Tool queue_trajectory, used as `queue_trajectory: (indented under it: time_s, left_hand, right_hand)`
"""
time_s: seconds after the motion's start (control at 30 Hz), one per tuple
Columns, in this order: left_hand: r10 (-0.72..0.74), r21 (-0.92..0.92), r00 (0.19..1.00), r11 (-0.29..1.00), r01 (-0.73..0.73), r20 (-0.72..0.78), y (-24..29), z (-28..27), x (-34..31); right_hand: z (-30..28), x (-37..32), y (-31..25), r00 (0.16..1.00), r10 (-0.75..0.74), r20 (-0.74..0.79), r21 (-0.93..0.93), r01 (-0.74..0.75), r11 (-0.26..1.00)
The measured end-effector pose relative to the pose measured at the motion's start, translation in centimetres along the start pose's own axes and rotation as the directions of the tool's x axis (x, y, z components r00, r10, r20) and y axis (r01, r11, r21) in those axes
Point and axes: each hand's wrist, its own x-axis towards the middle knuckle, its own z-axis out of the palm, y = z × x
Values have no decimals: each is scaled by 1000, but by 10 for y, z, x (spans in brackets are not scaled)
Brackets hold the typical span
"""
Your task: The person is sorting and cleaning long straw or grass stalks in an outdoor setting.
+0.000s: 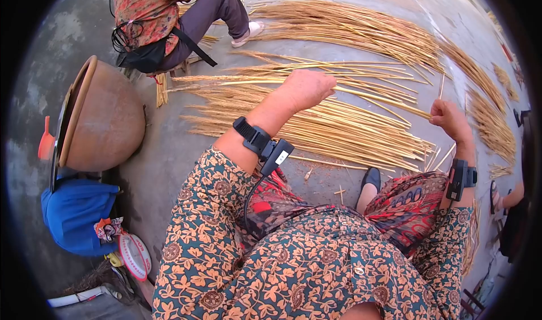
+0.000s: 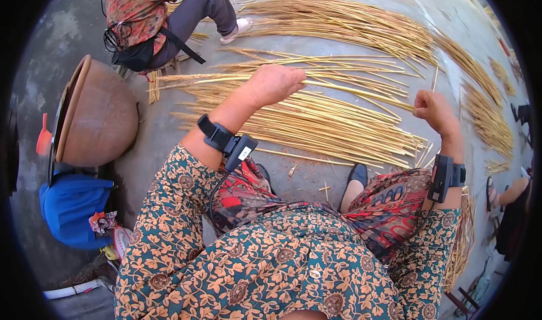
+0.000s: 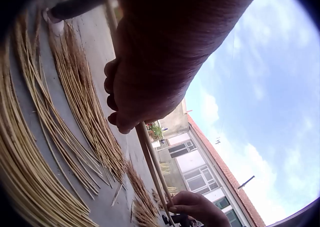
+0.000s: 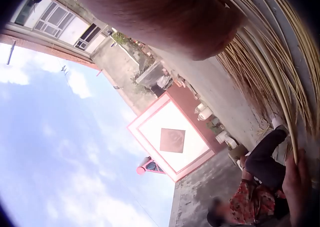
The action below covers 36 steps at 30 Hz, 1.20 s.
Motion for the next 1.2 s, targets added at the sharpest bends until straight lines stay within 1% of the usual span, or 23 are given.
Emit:
queue_trajectory:
  time_s: [0.07, 0.1, 0.2, 0.27, 0.3, 0.37, 0.43, 0.5, 0.53, 0.6, 0.63, 0.7, 0.73, 0.8, 0.83, 0.93, 0.97, 1.0, 1.07, 1.1, 1.13, 1.17, 1.2]
  left_hand:
    - [-35, -12, 999, 999, 35, 17, -2, 0, -3]
    - [-25, -16, 1000, 1000, 25, 16, -3, 1, -3]
    - [-5, -12, 1000, 1000, 5, 9, 0, 3, 1]
    - [3, 13, 1000, 1000, -3, -1, 6, 4, 7]
    - [22, 21, 1000, 1000, -22, -8, 8, 5, 11]
    - [57, 39, 998, 998, -57, -18, 13, 11, 18]
    - [90, 73, 996, 993, -88, -25, 26, 12, 22]
    - [141, 103, 990, 985, -139, -12, 38, 13, 26]
    - [151, 94, 988, 985, -146, -45, 44, 10, 26]
    - [166, 72, 980, 985, -159, -111, 55, 6, 26]
    - [172, 52, 982, 984, -168, -78, 58, 9, 29]
    - [140, -37, 986, 989, -143, -86, 58, 6, 27]
    - [123, -83, 989, 988, -130, -88, 56, 4, 24]
    - [59, -106, 995, 992, -67, -76, 47, 5, 18]
    - [31, -118, 997, 992, -39, -71, 42, 6, 16]
    - [-3, -128, 1000, 992, 1, -17, 28, 10, 12]
    - [12, -141, 999, 990, -18, -39, 24, 15, 13]
    - [-18, -170, 1000, 985, 13, -26, 30, 14, 15]
    - [-78, -225, 997, 972, 75, -2, 46, 9, 21]
    - [-61, -198, 995, 979, 44, -82, 50, 11, 23]
    - [-103, -394, 994, 915, 85, -25, 50, 9, 27]
    - [-131, -572, 991, 810, 131, 41, 47, 7, 33]
    - [-144, -719, 983, 672, 179, 111, 44, 5, 39]
  right_hand:
    - [8, 0, 32, 998, 12, -56, -44, -15, 999]
    - [7, -1, 31, 996, 19, -83, -68, -25, 997]
    - [2, 2, 25, 977, 205, 67, -160, -192, 968]
    - [15, 5, 29, 999, 9, -34, -75, -11, 997]
    - [16, 7, 31, 992, -88, -92, -43, 85, 995]
    - [10, 6, -16, 949, -290, -121, -144, 272, 951]
    - [21, 10, -59, 885, -422, -198, -4, 429, 903]
    - [31, 14, -92, 842, -522, -139, 11, 528, 849]
    - [37, 16, -103, 834, -538, -124, 78, 549, 832]
    - [31, 15, -120, 908, -406, 105, 108, 396, 912]
    - [31, 15, -116, 906, -407, 117, 155, 388, 908]
    - [30, 19, -110, 899, -416, 140, 247, 375, 893]
    - [27, 21, -103, 907, -408, 98, 189, 386, 903]
    - [24, 19, -79, 921, -388, 9, 70, 387, 919]
    - [22, 18, -69, 928, -373, 0, 97, 371, 924]
    - [17, 12, -50, 943, -322, -81, 55, 327, 943]
    - [18, 14, -45, 956, -284, -74, 30, 287, 958]
    - [22, 11, -49, 918, -369, -147, 4, 373, 928]
    - [27, 10, -77, 801, -528, -283, -73, 531, 844]
    - [25, 11, -94, 726, -567, -388, -120, 571, 812]
    - [23, 12, -111, 641, -599, -481, -170, 602, 781]
    - [19, 12, -122, 544, -622, -563, -224, 624, 748]
    - [16, 11, -125, 545, -588, -597, -170, 631, 757]
